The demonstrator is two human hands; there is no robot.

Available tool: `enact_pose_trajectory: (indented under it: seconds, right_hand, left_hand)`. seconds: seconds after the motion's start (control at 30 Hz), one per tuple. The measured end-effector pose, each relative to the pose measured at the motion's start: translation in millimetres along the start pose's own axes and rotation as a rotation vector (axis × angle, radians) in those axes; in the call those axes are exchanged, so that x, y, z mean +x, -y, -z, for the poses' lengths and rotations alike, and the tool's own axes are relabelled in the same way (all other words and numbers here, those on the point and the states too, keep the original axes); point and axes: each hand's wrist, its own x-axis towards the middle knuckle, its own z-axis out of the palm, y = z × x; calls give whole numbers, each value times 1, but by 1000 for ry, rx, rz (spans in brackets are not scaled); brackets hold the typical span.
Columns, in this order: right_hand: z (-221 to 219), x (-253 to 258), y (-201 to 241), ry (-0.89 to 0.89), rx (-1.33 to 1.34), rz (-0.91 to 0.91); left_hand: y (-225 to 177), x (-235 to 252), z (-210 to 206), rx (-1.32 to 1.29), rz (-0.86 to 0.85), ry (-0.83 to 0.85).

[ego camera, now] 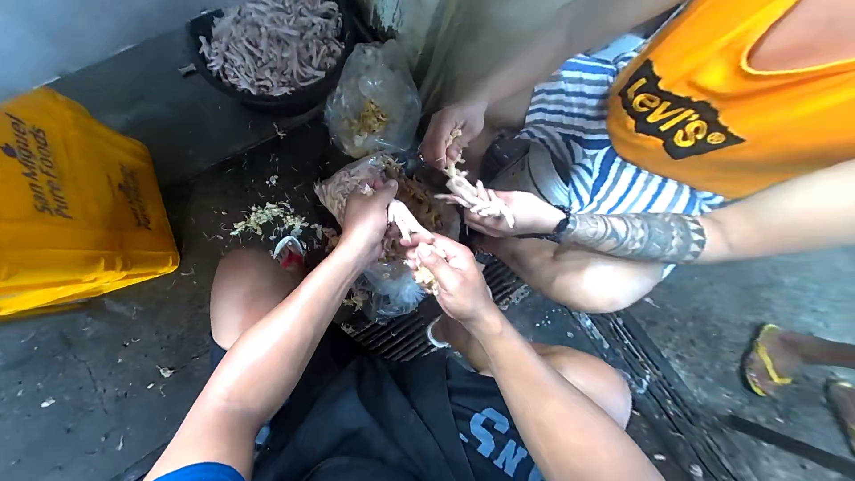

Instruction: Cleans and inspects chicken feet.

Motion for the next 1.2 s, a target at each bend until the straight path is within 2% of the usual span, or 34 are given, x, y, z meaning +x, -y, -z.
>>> enact_pose_trajectory:
  seconds: [0.1, 0.2, 0.33, 0.47, 0.6, 0.7, 0.8, 0.9, 1.1, 1.2]
  right_hand:
    - [-2, 0, -2, -7, 60, -26]
    - [-7, 1, -4, -97, -14, -29]
    - [-7, 2, -3, -115, -4, 8]
    - [-8, -1, 9, -48, 183, -27]
    - [-8, -17, 17, 78, 213, 47]
    - [-5, -13, 12, 24, 96, 79]
    - [-2, -4, 10, -63, -85, 19]
    - [0, 2, 8, -46, -134, -28]
    - [-7, 2, 0, -22, -196, -8]
    - [-6, 2, 4, -98, -314, -28]
  left_hand:
    - [15, -11, -7, 89, -44, 22]
    - [17, -17, -8, 186, -126, 21]
    - [19, -11, -6, 218, -181, -40]
    - [15, 2, -8, 96, -93, -120]
    - [-9, 22, 8, -203, 30, -119]
    - [-15, 17, 13, -234, 58, -65]
    - [-6, 8, 8, -185, 67, -39]
    - [2, -1, -1, -125, 29, -33]
    - [17, -5, -9, 49, -78, -26]
    - [12, -3, -7, 70, -110, -30]
